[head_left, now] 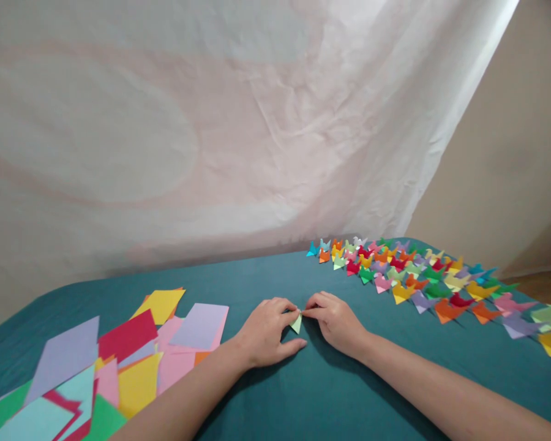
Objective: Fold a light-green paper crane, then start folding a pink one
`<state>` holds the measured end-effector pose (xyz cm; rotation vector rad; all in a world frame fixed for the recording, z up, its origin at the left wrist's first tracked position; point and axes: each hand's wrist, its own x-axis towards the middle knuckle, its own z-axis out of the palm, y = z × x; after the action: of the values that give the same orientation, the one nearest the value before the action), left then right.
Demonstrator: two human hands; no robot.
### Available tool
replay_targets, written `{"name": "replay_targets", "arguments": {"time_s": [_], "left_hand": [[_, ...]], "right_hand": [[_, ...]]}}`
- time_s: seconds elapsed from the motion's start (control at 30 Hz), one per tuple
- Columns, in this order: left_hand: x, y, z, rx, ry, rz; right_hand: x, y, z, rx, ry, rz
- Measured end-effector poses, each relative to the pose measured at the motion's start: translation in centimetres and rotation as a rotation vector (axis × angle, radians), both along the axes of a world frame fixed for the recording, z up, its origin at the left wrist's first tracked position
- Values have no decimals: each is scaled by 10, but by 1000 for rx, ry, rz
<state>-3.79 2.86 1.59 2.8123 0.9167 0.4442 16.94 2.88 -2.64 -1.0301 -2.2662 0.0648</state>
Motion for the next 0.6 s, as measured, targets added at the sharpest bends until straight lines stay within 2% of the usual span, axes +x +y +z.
{"name": "replay_targets", "arguments": {"time_s": [0.6], "left_hand": [[-6, 14, -13, -198, -200, 16]], "right_hand": [[-3, -4, 6, 31, -67, 32]]}}
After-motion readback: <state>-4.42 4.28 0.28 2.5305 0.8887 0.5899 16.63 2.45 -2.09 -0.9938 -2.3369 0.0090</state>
